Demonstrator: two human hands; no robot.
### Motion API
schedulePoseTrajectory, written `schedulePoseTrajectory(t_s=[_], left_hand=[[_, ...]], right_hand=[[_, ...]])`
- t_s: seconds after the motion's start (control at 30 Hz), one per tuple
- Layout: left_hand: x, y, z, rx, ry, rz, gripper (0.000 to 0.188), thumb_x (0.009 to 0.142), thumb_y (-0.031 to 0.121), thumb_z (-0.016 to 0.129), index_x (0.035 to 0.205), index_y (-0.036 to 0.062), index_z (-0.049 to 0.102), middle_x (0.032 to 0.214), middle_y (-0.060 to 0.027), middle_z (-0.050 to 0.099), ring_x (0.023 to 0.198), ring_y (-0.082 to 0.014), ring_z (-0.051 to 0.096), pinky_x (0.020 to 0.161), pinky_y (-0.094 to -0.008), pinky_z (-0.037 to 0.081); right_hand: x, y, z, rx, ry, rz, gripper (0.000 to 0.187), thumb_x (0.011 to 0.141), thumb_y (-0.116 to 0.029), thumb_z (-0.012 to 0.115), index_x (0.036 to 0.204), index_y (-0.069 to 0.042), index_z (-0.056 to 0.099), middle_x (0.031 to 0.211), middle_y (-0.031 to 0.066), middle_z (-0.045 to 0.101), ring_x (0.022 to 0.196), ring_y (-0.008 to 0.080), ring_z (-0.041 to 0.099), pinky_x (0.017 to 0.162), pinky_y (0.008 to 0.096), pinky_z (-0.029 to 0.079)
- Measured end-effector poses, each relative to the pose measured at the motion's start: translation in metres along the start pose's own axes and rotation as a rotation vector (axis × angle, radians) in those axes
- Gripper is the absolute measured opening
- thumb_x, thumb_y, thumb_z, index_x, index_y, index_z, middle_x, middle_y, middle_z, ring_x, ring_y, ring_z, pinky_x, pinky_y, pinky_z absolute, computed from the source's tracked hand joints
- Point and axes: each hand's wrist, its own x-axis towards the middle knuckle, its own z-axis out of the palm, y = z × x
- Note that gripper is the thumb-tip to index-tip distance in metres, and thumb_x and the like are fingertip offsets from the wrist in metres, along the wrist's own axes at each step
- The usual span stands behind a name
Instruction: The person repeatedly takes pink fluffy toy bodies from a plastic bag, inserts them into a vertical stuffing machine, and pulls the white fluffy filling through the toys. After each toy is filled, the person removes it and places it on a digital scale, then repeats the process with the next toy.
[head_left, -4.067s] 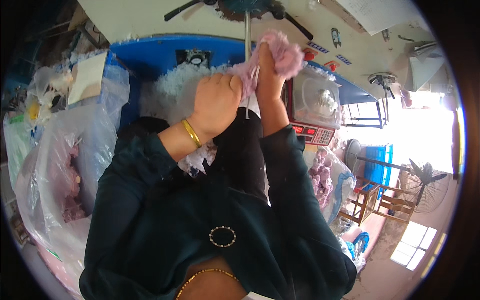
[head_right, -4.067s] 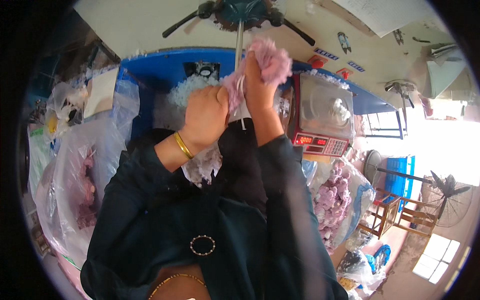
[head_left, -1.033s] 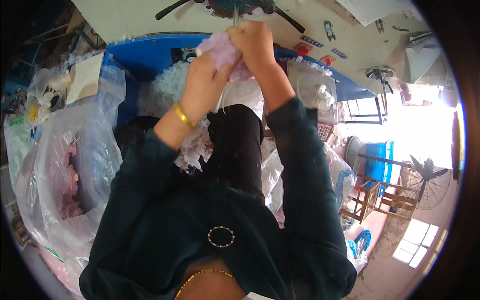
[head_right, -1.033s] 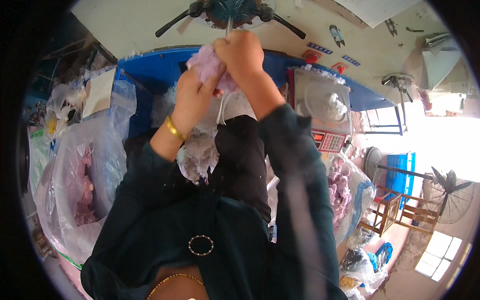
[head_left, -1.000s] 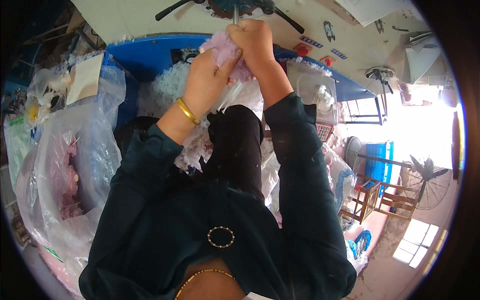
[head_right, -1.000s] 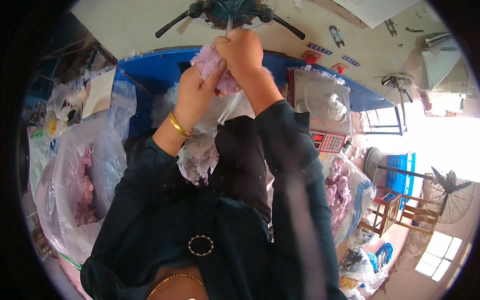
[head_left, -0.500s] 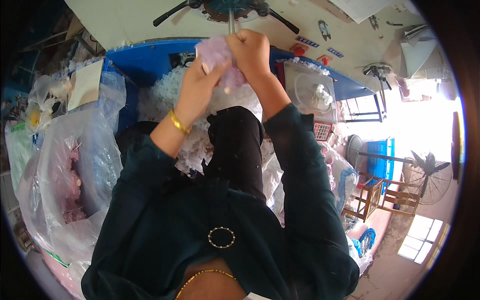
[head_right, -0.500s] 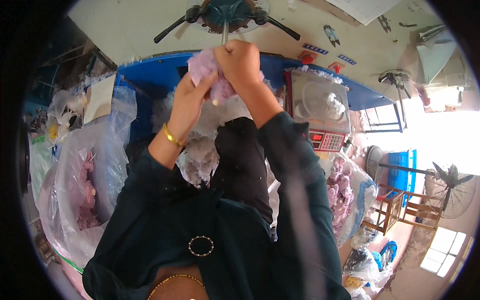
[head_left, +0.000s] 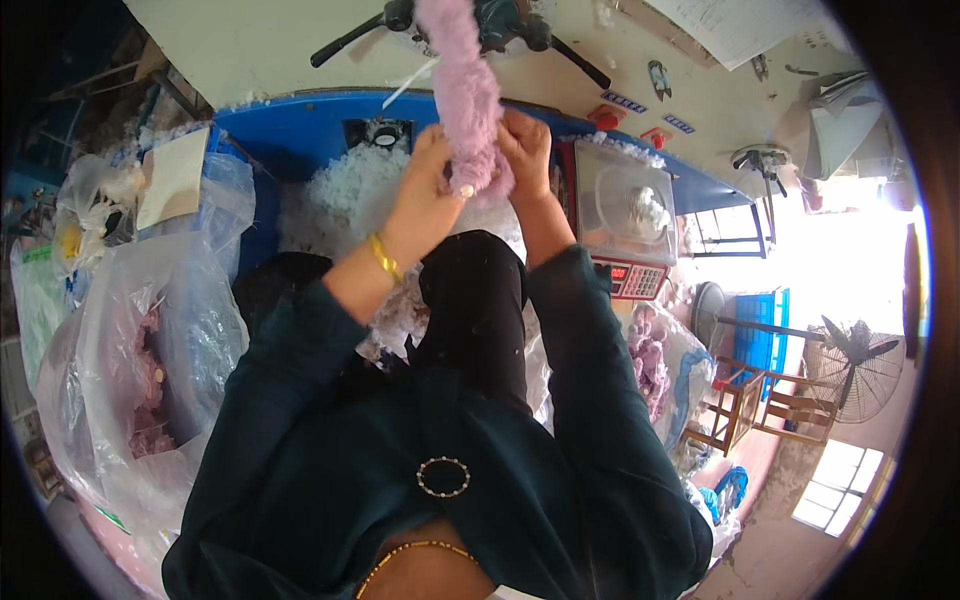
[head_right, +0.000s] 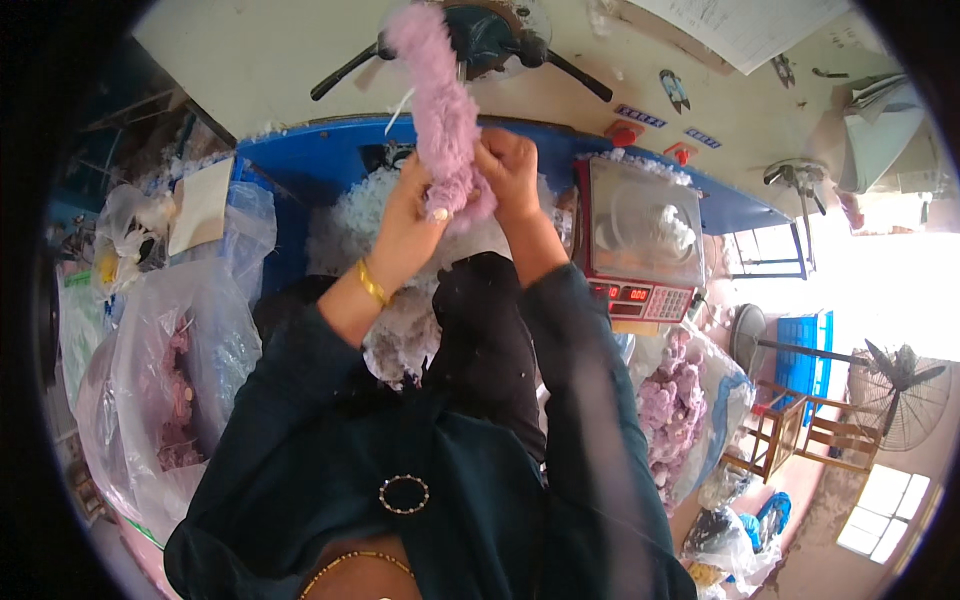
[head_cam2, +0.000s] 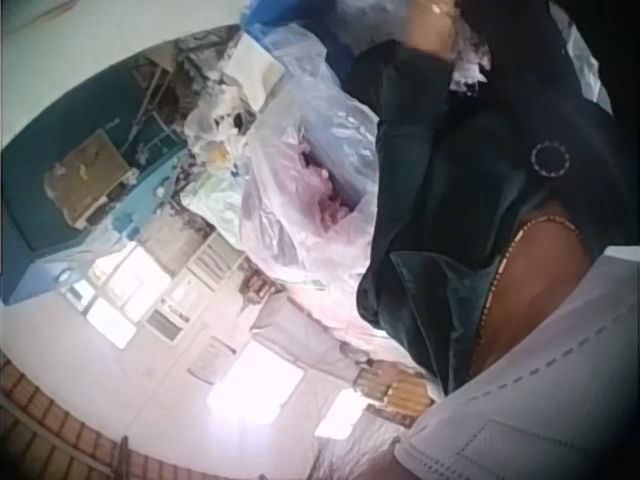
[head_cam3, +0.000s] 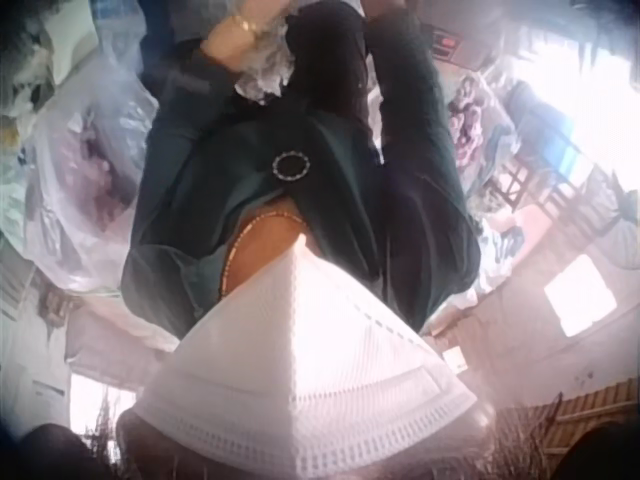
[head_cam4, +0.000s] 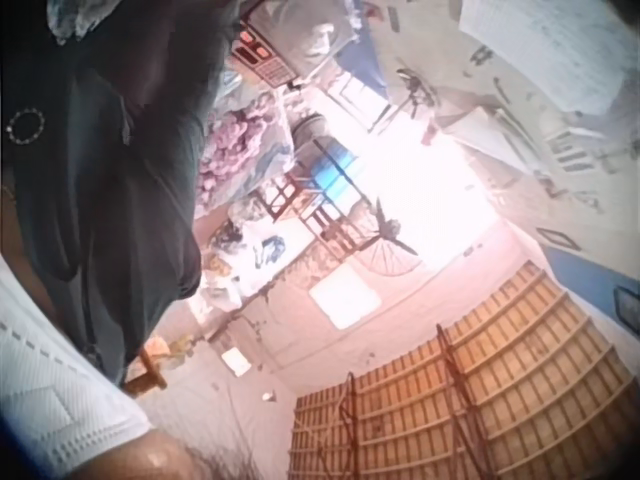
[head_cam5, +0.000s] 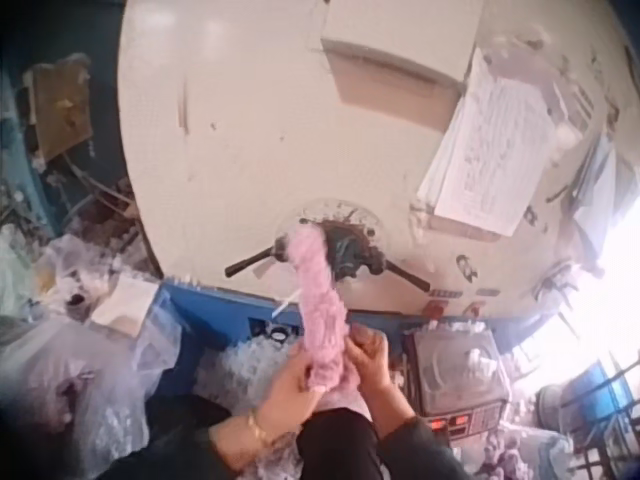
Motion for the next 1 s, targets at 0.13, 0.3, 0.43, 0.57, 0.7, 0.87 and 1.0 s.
schedulePoseTrajectory(t_s=[0.13,0.3,0.43,0.57,0.7,0.87,1.0], left_hand=[[0.015,0.006,-0.009,0.211,-0.07,0.144,0.038,0.072,-0.006,0.062,0.109,0.0035,0.06,0.108,-0.0083,0.048,0.103,-0.0221,0.049,0.086,-0.03,0.044],[-0.025,0.023,-0.007,-0.217,-0.032,-0.186,0.032,0.076,0.001,0.067,0.107,0.0024,0.061,0.114,-0.0085,0.056,0.105,-0.018,0.054,0.085,-0.0293,0.046],[0.011,0.026,-0.026,-0.431,-0.001,-0.466,0.034,0.08,0.01,0.073,0.11,0.0003,0.06,0.101,-0.0068,0.065,0.086,-0.0127,0.064,0.075,-0.0261,0.052],[0.01,0.032,-0.027,-0.411,0.01,-0.465,0.039,0.083,0.008,0.07,0.118,-0.0008,0.055,0.105,-0.0067,0.063,0.097,-0.0126,0.061,0.084,-0.0262,0.05],[-0.013,0.047,-0.019,-0.547,0.025,-0.522,0.038,0.082,0.006,0.071,0.116,-0.0003,0.056,0.109,-0.0055,0.062,0.099,-0.0125,0.059,0.087,-0.0268,0.049],[-0.018,0.022,-0.039,-0.534,-0.116,-0.496,0.04,0.089,0.017,0.066,0.121,0.0036,0.047,0.105,-0.0057,0.059,0.092,-0.015,0.061,0.081,-0.0274,0.051],[-0.004,0.028,-0.03,-0.714,-0.271,-0.607,0.043,0.094,0.025,0.059,0.126,0.006,0.037,0.107,-0.0077,0.055,0.085,-0.0192,0.063,0.072,-0.0303,0.053]], right_hand=[[0.012,-0.006,0.0,-0.165,0.025,-0.034,0.016,0.076,-0.005,0.06,0.064,0.002,0.051,0.056,-0.0003,0.044,0.056,0.0072,0.039,0.048,0.0262,0.034],[-0.025,-0.049,0.01,-0.455,0.011,-0.092,0.02,0.074,-0.008,0.062,0.062,0.002,0.05,0.055,0.0095,0.041,0.051,0.0151,0.039,0.049,0.0307,0.035],[0.002,-0.061,0.028,-0.482,0.079,-0.058,0.021,0.073,-0.01,0.064,0.06,0.003,0.052,0.055,0.0176,0.044,0.046,0.0254,0.042,0.046,0.0337,0.035],[0.001,-0.065,0.031,-0.507,0.087,-0.045,0.022,0.072,-0.01,0.064,0.06,0.003,0.051,0.056,0.0178,0.043,0.046,0.02,0.043,0.046,0.0324,0.035],[-0.021,-0.068,0.026,-0.235,0.047,0.054,0.023,0.076,-0.003,0.059,0.057,-0.001,0.046,0.054,-0.0016,0.039,0.054,0.0035,0.035,0.047,0.026,0.028],[-0.032,-0.057,-0.001,0.244,-0.025,0.215,0.024,0.079,0.0,0.055,0.058,-0.005,0.046,0.061,-0.0069,0.042,0.058,0.0028,0.034,0.05,0.0226,0.026],[-0.033,-0.036,-0.033,0.431,-0.074,0.466,0.018,0.086,-0.013,0.063,0.073,-0.002,0.062,0.072,-0.002,0.059,0.065,0.0067,0.051,0.061,0.0225,0.044]])
